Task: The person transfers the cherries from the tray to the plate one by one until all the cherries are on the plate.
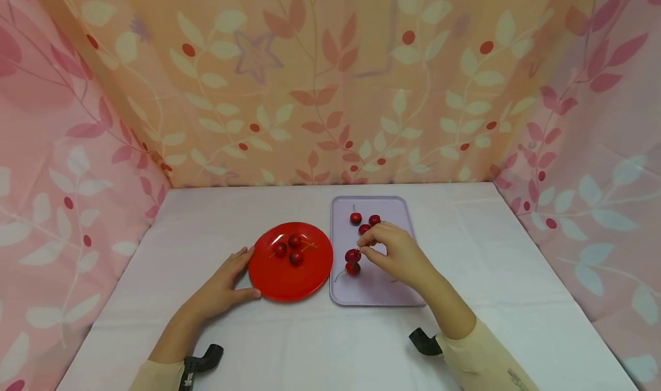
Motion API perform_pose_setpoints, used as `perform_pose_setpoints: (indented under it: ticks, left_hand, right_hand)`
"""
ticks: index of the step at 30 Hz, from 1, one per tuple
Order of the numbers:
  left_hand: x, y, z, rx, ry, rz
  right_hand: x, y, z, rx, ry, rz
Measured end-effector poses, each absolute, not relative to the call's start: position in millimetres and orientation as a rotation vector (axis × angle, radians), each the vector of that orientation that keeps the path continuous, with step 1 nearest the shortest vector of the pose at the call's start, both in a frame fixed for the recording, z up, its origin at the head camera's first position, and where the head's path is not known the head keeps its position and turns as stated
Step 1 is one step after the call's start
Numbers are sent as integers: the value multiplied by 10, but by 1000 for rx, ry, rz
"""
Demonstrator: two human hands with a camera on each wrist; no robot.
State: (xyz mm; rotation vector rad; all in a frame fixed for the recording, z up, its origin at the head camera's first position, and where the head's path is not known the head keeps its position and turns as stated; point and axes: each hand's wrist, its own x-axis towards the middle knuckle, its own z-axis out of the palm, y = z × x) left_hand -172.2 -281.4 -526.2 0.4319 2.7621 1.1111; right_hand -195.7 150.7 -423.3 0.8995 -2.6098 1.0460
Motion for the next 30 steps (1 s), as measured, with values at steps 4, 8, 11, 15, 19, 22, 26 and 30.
perform_pose_setpoints:
  ticks: [4, 8, 11, 15, 19, 22, 26, 30]
  left_hand:
    - [-1722, -2813, -5259, 441, 2769, 1108]
    - [-1726, -2813, -5248, 442, 2778, 1107]
    - [-1727, -2817, -5248, 445, 2780, 1103]
    - [-1722, -2820, -5242, 443, 2780, 1101]
    - [-1718, -2825, -5231, 438, 2777, 1104]
    - [-1719, -2828, -5231, 434, 2770, 1105]
    - [-1723, -2829, -5244, 426, 2759, 1108]
    - [-1723, -2828, -5259, 419, 2752, 1113]
  right_hand:
    - [-1998, 1397, -4202, 901, -2594, 1063]
    - [-2052, 1275, -4176, 923, -2576, 1072]
    - [-2106, 1182, -4173, 945, -2570, 1085]
    - [-2186, 1043, -4164, 999, -2561, 1090]
    - [-2278, 889, -4162, 1082, -2552, 1063]
    - [-2344, 770, -4167, 1143, -2562, 1053]
    - [-2421, 613, -4174, 1207, -2617, 1025]
    - [-2523, 471, -4246, 1259, -2691, 950]
